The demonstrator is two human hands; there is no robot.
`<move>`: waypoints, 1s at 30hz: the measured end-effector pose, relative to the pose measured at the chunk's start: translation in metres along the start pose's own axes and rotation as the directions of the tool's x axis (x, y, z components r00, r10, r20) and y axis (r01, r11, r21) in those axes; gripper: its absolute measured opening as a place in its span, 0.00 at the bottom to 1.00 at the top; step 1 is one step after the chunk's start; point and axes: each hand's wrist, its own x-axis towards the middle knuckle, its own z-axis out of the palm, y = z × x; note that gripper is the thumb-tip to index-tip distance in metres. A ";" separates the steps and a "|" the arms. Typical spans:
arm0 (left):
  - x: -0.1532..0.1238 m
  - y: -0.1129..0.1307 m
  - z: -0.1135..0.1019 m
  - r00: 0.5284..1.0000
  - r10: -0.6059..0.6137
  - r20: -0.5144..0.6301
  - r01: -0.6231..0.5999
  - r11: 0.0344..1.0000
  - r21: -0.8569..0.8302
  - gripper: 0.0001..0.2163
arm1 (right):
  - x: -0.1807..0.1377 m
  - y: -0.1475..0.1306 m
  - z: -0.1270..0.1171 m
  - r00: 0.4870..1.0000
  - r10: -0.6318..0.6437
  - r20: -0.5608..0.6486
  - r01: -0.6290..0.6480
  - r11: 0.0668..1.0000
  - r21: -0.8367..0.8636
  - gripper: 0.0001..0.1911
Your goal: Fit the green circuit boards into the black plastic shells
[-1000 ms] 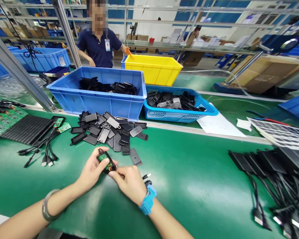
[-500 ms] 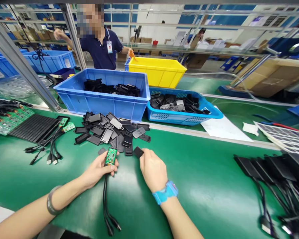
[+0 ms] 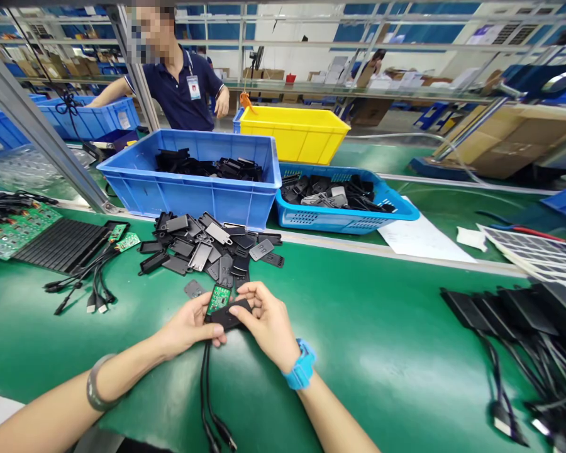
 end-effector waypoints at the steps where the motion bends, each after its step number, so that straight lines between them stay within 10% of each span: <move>1: 0.000 0.000 0.000 1.000 0.011 -0.025 -0.011 1.000 0.009 0.25 | 0.001 0.000 0.000 0.999 0.030 0.016 -0.031 0.997 0.069 0.19; 6: 0.001 -0.004 -0.002 0.988 0.075 -0.139 -0.071 0.997 0.031 0.24 | 0.002 -0.003 0.001 0.997 0.063 0.043 -0.068 0.988 0.142 0.16; 21: 0.000 -0.012 0.001 1.000 0.003 -0.019 -0.001 0.990 0.140 0.24 | 0.000 0.005 0.010 0.995 0.077 -0.057 -0.065 0.979 0.193 0.19; 30: -0.005 -0.023 -0.006 0.990 0.131 -0.045 -0.101 0.901 0.421 0.33 | 0.000 0.003 0.012 0.991 0.036 0.130 -0.045 0.996 0.071 0.20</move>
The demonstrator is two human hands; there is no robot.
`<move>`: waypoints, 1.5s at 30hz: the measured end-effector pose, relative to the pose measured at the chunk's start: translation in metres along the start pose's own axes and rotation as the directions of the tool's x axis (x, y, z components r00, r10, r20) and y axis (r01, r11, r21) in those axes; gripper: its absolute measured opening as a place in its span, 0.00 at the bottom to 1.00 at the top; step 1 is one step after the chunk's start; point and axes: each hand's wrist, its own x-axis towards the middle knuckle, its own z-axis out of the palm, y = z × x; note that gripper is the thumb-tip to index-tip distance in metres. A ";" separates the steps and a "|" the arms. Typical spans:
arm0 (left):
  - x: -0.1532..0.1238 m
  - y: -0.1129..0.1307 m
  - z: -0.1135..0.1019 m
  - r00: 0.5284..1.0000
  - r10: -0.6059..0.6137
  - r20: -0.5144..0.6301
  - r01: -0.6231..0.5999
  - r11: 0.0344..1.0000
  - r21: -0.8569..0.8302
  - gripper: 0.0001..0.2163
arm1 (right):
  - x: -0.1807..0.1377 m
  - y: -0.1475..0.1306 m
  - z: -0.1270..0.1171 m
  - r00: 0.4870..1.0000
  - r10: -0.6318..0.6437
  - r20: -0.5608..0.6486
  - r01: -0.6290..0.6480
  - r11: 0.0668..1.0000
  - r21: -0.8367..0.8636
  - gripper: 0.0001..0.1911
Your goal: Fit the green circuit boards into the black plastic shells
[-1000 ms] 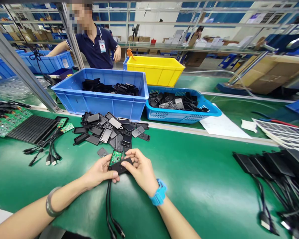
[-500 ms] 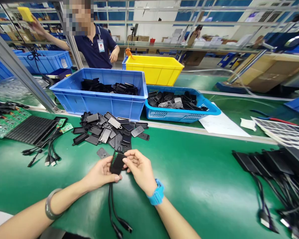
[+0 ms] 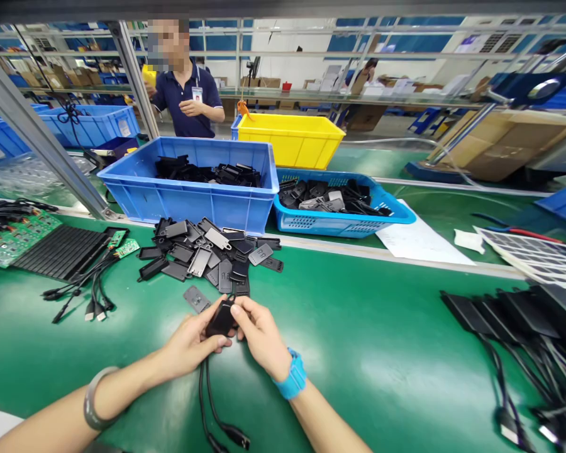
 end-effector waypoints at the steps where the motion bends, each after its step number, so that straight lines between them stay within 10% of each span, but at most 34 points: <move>1: 0.000 -0.001 0.000 1.000 0.006 -0.013 -0.006 1.000 0.015 0.32 | 0.000 0.001 0.001 1.000 -0.012 -0.016 0.012 1.000 -0.025 0.20; 6: 0.004 0.004 0.006 0.999 -0.012 -0.044 0.011 1.000 -0.027 0.34 | -0.004 0.009 0.013 0.985 -0.126 -0.114 0.089 0.956 -0.280 0.20; 10: 0.005 0.012 0.008 0.988 0.120 0.098 -0.108 0.987 -0.116 0.44 | -0.008 0.013 0.017 0.931 -0.352 -0.095 0.206 0.722 -0.661 0.36; 13: 0.012 0.023 -0.015 0.977 0.194 0.092 -0.205 0.970 0.132 0.41 | -0.006 0.015 -0.006 0.915 -0.400 -0.044 0.184 0.513 -0.839 0.36; 15: 0.017 0.034 -0.047 0.955 0.279 -0.103 -0.199 0.855 0.479 0.28 | -0.001 0.017 -0.032 0.923 -0.379 -0.066 0.070 0.333 -0.940 0.34; 18: 0.018 0.052 -0.109 0.793 0.420 -0.441 0.225 0.471 0.853 0.18 | 0.005 0.018 -0.064 0.926 -0.324 -0.196 -0.197 0.028 -0.980 0.28; 21: 0.004 0.062 -0.163 0.583 0.342 -0.737 0.718 0.208 0.664 0.18 | 0.007 0.020 -0.069 0.887 -0.422 -0.185 -0.243 -0.088 -0.966 0.24; 27: -0.029 0.066 -0.205 0.466 0.221 -0.857 0.836 0.207 0.508 0.14 | 0.002 0.016 -0.036 0.902 -0.431 0.016 0.139 0.254 -0.957 0.20; 32: -0.026 0.078 -0.188 0.390 0.531 -0.752 0.585 0.488 0.648 0.12 | -0.002 -0.002 -0.017 0.976 -0.215 0.031 0.188 0.769 -0.611 0.17; 34: -0.022 0.084 -0.170 0.466 0.545 -0.696 0.240 0.680 0.693 0.12 | -0.003 -0.004 -0.009 0.991 -0.108 0.083 0.131 0.928 -0.350 0.19; 36: -0.017 0.087 -0.149 0.698 0.444 -0.562 -0.085 0.831 0.550 0.15 | -0.004 -0.003 -0.001 0.987 -0.046 0.155 0.053 0.998 -0.040 0.27; 39: -0.010 0.084 -0.127 0.938 0.296 -0.181 -0.207 0.896 0.393 0.18 | -0.005 0.002 0.009 0.979 -0.033 0.202 -0.048 0.923 0.382 0.40; 41: -0.004 0.075 -0.125 0.940 0.300 -0.165 -0.147 0.789 0.597 0.19 | -0.006 0.002 0.011 0.981 0.019 0.191 -0.124 0.823 0.555 0.42; 45: 0.005 0.053 -0.139 0.876 0.296 -0.380 0.306 0.267 0.914 0.26 | -0.007 -0.010 0.005 0.984 0.150 0.094 -0.176 0.752 0.636 0.33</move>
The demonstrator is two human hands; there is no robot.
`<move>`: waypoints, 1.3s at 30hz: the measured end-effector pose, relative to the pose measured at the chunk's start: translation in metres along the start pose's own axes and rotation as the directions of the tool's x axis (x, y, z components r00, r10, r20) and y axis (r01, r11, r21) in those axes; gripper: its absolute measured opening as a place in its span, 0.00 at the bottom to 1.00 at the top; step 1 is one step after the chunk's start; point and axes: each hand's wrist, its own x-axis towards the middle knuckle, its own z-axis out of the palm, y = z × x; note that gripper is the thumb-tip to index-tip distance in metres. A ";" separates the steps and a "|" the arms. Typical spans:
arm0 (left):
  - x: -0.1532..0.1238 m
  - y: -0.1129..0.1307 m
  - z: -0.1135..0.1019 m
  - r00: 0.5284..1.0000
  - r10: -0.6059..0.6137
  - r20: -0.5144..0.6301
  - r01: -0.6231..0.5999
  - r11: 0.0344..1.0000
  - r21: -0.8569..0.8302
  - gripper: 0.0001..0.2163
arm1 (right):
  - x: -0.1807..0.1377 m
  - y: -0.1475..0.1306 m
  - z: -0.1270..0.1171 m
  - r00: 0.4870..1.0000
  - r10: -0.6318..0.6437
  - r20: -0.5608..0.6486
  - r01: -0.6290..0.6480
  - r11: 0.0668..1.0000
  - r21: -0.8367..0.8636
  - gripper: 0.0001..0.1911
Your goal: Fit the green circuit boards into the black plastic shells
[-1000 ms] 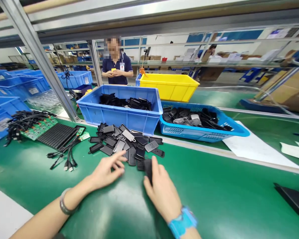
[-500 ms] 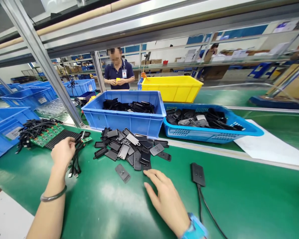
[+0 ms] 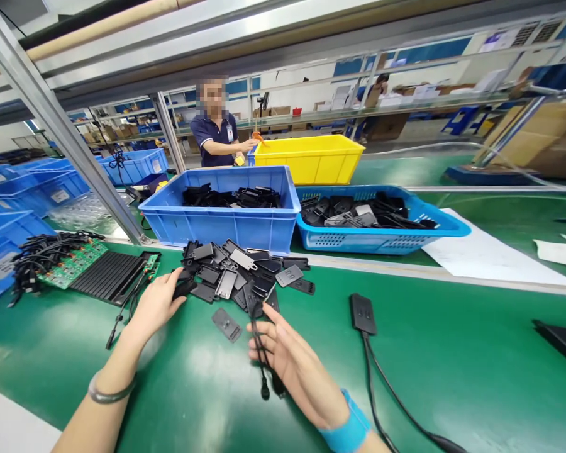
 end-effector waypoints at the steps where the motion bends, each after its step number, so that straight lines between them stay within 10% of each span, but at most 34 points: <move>1: 0.001 -0.003 0.003 0.999 -0.037 0.015 0.036 0.994 0.104 0.26 | -0.001 -0.005 0.001 0.999 -0.017 -0.043 0.017 1.000 -0.015 0.30; 4: 0.000 0.000 0.002 0.997 -0.047 -0.054 0.053 0.992 0.117 0.21 | -0.006 -0.017 0.001 0.986 -0.100 -0.133 0.084 0.989 -0.119 0.22; 8: -0.008 0.029 -0.003 0.989 0.056 -0.136 -0.103 0.923 -0.370 0.17 | -0.014 -0.028 -0.001 0.957 -0.273 -0.095 0.199 0.861 -0.469 0.18; 13: -0.021 0.068 0.007 0.967 0.171 0.191 0.126 0.332 -0.935 0.21 | -0.020 -0.034 0.001 0.882 -0.455 0.123 0.339 0.430 -0.837 0.13; 21: -0.041 0.097 0.026 0.923 0.189 0.335 0.381 -0.333 -0.863 0.23 | -0.022 -0.028 0.001 0.839 -0.455 0.299 0.444 0.255 -0.859 0.11; 30: -0.047 0.105 0.022 0.907 0.232 0.351 0.417 -0.393 -0.819 0.21 | -0.020 -0.028 0.003 0.912 -0.345 0.222 0.342 0.337 -0.877 0.12; 39: -0.050 0.114 0.038 0.914 0.012 0.405 0.400 -0.191 -0.896 0.15 | -0.015 -0.012 0.005 0.970 -0.230 0.083 0.169 0.384 -0.908 0.10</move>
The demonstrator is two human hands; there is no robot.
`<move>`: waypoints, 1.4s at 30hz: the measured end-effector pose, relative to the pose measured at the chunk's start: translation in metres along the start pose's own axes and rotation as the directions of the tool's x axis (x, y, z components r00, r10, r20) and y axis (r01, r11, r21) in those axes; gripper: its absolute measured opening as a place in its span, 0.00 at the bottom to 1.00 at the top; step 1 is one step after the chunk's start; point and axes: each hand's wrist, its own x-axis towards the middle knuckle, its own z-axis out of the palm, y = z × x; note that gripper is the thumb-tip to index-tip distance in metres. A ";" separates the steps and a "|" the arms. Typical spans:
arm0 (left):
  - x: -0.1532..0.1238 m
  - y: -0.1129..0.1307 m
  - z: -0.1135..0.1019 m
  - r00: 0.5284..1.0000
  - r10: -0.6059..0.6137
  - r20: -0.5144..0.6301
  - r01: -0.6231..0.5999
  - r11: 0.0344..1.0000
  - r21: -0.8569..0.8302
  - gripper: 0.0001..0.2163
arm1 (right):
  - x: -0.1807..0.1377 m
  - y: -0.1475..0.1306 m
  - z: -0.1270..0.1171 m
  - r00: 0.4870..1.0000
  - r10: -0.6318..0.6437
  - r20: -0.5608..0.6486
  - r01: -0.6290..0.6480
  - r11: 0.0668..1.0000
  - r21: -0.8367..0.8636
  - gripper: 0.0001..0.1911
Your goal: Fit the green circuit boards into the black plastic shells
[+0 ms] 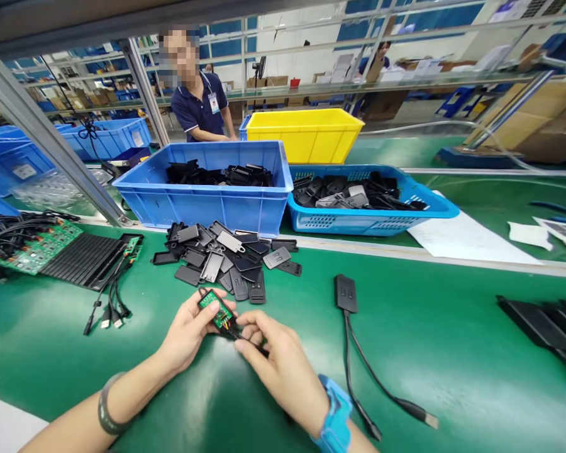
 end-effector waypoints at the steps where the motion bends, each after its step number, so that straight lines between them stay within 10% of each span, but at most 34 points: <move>1: 0.001 -0.002 -0.001 1.000 0.004 -0.007 -0.004 0.999 0.035 0.15 | 0.001 0.000 -0.001 0.999 0.027 0.044 -0.027 1.000 0.002 0.10; 10: -0.005 -0.003 0.004 0.984 0.169 0.047 -0.175 0.936 0.304 0.14 | 0.009 0.013 0.013 0.942 0.084 0.324 -0.173 0.951 0.255 0.25; 17: 0.002 -0.006 0.001 0.990 0.143 0.015 -0.143 0.971 0.189 0.16 | 0.005 0.014 0.034 0.999 -0.027 -0.037 0.027 1.000 0.015 0.21; 22: 0.003 -0.007 -0.003 1.000 0.002 0.016 -0.003 0.996 0.088 0.19 | 0.009 0.018 0.033 0.999 -0.031 0.025 0.029 0.994 0.104 0.20; 30: -0.009 0.002 0.004 0.986 0.167 0.008 -0.165 0.957 0.238 0.14 | 0.014 0.021 0.037 0.999 0.035 0.023 -0.035 0.999 -0.007 0.22; 36: -0.008 0.007 0.005 0.999 0.030 -0.041 -0.028 0.998 0.062 0.17 | 0.023 0.026 0.029 0.962 -0.266 0.059 0.269 0.962 -0.046 0.21; 42: 0.007 0.006 -0.005 0.969 -0.192 -0.153 0.173 0.976 -0.130 0.17 | 0.042 0.049 0.002 0.918 -0.349 -0.187 0.189 0.802 -0.567 0.13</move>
